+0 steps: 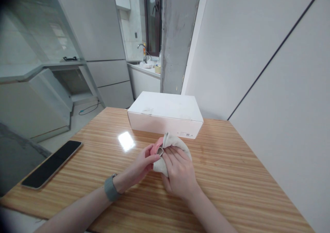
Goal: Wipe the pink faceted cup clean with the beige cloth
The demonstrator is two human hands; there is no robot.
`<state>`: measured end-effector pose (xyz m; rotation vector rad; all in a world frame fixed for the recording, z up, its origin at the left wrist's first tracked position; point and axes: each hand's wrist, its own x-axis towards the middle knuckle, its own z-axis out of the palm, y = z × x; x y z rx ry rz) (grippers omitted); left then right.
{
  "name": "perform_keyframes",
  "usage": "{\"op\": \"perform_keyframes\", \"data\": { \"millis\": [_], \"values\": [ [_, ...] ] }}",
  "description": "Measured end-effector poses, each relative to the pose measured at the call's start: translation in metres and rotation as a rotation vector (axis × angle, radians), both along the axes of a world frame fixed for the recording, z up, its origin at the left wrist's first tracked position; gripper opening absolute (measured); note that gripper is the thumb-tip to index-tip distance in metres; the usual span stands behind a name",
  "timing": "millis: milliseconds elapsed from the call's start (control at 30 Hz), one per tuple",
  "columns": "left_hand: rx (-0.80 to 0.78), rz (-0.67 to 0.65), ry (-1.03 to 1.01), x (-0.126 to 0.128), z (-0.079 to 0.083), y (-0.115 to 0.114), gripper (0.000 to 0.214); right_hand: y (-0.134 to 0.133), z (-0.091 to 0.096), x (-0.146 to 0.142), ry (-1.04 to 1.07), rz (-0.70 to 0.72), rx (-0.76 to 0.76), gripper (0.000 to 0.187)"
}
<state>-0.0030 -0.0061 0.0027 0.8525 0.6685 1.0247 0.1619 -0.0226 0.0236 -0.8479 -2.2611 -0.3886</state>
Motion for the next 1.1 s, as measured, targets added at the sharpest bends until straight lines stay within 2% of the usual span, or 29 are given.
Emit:
{"op": "perform_keyframes", "data": {
  "millis": [100, 200, 367, 500, 667, 867, 1033, 1100],
  "values": [
    [-0.052, -0.070, -0.053, -0.003, 0.003, 0.000, 0.033, 0.003, 0.003, 0.008, 0.003, 0.077, 0.004, 0.039],
    [-0.064, -0.144, -0.015, -0.011, 0.007, 0.005, 0.037, 0.005, 0.005, 0.012, 0.007, 0.177, -0.010, 0.040],
    [-0.052, -0.308, 0.170, -0.027, 0.009, 0.017, 0.041, 0.004, 0.005, 0.010, -0.019, 0.328, -0.045, 0.043],
    [-0.029, -0.361, 0.318, -0.034, 0.007, 0.023, 0.043, 0.003, 0.002, 0.007, -0.037, 0.376, -0.110, 0.042],
    [-0.027, -0.261, 0.287, -0.025, 0.007, 0.019, 0.043, 0.006, 0.005, 0.010, -0.035, 0.313, -0.151, 0.042],
    [0.001, -0.176, 0.245, -0.018, 0.015, 0.014, 0.032, 0.006, 0.006, 0.011, -0.039, 0.252, -0.125, 0.042],
    [0.005, -0.046, 0.225, -0.011, 0.012, 0.012, 0.050, 0.007, 0.001, 0.011, -0.003, 0.128, -0.078, 0.037],
    [0.007, -0.038, 0.184, -0.007, 0.008, 0.008, 0.053, 0.008, -0.001, 0.014, -0.003, 0.113, -0.059, 0.037]
  ]
}}
